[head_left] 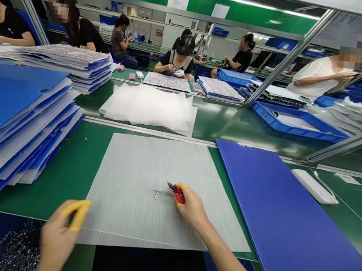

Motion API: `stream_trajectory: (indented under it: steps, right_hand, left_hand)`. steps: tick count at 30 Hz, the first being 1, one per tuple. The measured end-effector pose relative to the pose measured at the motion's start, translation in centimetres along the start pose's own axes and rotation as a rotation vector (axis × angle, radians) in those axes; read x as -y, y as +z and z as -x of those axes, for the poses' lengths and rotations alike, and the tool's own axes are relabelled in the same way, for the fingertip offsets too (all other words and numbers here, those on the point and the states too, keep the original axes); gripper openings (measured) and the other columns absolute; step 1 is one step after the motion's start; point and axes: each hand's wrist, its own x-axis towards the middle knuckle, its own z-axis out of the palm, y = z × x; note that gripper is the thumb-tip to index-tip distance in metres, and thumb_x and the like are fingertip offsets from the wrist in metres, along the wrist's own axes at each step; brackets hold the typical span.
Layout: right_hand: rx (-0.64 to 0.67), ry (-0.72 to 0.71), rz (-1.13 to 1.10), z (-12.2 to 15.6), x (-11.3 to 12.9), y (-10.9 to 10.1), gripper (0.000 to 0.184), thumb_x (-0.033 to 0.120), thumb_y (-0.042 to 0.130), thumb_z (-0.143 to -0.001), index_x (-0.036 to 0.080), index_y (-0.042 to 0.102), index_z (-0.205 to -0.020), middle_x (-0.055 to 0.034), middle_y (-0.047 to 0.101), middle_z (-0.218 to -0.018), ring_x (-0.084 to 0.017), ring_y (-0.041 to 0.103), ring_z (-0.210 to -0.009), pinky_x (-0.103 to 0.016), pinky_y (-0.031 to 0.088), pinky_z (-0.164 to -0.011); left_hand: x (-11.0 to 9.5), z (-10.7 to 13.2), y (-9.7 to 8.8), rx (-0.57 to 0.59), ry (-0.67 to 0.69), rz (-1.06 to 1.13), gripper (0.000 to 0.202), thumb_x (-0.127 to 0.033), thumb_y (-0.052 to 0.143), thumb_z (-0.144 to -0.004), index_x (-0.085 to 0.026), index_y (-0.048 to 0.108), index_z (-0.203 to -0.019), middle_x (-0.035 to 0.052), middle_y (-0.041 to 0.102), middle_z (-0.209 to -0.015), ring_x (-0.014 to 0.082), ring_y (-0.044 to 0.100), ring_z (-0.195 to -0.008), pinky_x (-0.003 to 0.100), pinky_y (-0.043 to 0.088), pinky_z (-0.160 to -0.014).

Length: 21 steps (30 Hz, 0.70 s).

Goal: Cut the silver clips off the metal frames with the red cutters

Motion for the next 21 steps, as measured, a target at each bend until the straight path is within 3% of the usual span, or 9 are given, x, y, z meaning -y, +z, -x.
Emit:
stream_trajectory:
  steps: [2,4,6,8,14,21]
  right_hand:
    - [0.02,-0.014,0.059,-0.6,0.7,-0.1,0.017,0.017,0.044,-0.086,0.019,0.055,-0.099,-0.0043,0.066,-0.094,-0.018,0.062,-0.085,-0.027,0.044,-0.071]
    - [0.036,-0.022,0.114,-1.0,1.0,0.0,0.015,0.019,0.045,-0.087,0.018,0.056,-0.097,-0.0049,0.066,-0.093,-0.019,0.061,-0.085,-0.027,0.042,-0.069]
    - [0.045,-0.015,0.153,-1.3,0.8,0.4,0.014,0.02,0.046,-0.088,0.017,0.057,-0.096,-0.0059,0.065,-0.091,-0.02,0.06,-0.084,-0.027,0.041,-0.067]
    - [0.046,-0.01,0.171,-1.4,0.5,0.8,0.014,0.021,0.048,-0.088,0.017,0.057,-0.098,-0.0067,0.065,-0.089,-0.021,0.06,-0.083,-0.028,0.04,-0.067]
    - [0.065,-0.02,0.108,-1.6,-0.5,1.1,0.014,0.014,0.049,-0.085,0.017,0.057,-0.096,-0.0071,0.065,-0.09,-0.021,0.06,-0.084,-0.028,0.039,-0.066]
    - [0.064,0.028,0.059,-1.8,-1.6,-0.9,0.013,0.013,0.05,-0.082,0.018,0.058,-0.091,-0.0064,0.065,-0.09,-0.021,0.061,-0.079,-0.028,0.036,-0.061]
  left_hand:
    - [-1.5,0.7,5.7,0.277,0.018,0.037,0.022,-0.018,0.08,-0.054,-0.024,0.072,-0.074,0.0017,0.067,-0.078,0.0201,0.056,-0.072,0.028,0.045,-0.066]
    - [-2.6,1.3,10.5,0.462,0.079,0.042,0.01,-0.018,0.075,-0.061,-0.024,0.071,-0.069,0.0025,0.063,-0.068,0.018,0.052,-0.061,0.027,0.042,-0.058]
    - [-3.1,1.6,13.8,0.599,0.204,-0.146,0.007,-0.021,0.065,-0.073,-0.024,0.07,-0.075,0.0021,0.061,-0.068,0.0167,0.051,-0.06,0.027,0.041,-0.057]
    - [-3.1,1.6,15.9,0.693,0.321,-0.366,0.015,-0.02,0.054,-0.081,-0.022,0.068,-0.082,0.0025,0.06,-0.073,0.0165,0.053,-0.064,0.028,0.043,-0.06]
    - [-2.5,1.1,18.6,0.81,0.593,-0.762,0.02,-0.009,0.045,-0.083,-0.019,0.062,-0.087,0.0048,0.06,-0.082,0.0174,0.057,-0.077,0.029,0.045,-0.069]
    - [-3.0,1.1,19.0,0.891,0.744,-0.924,0.019,-0.011,0.045,-0.086,-0.02,0.061,-0.081,0.0044,0.057,-0.077,0.0171,0.051,-0.069,0.03,0.04,-0.065]
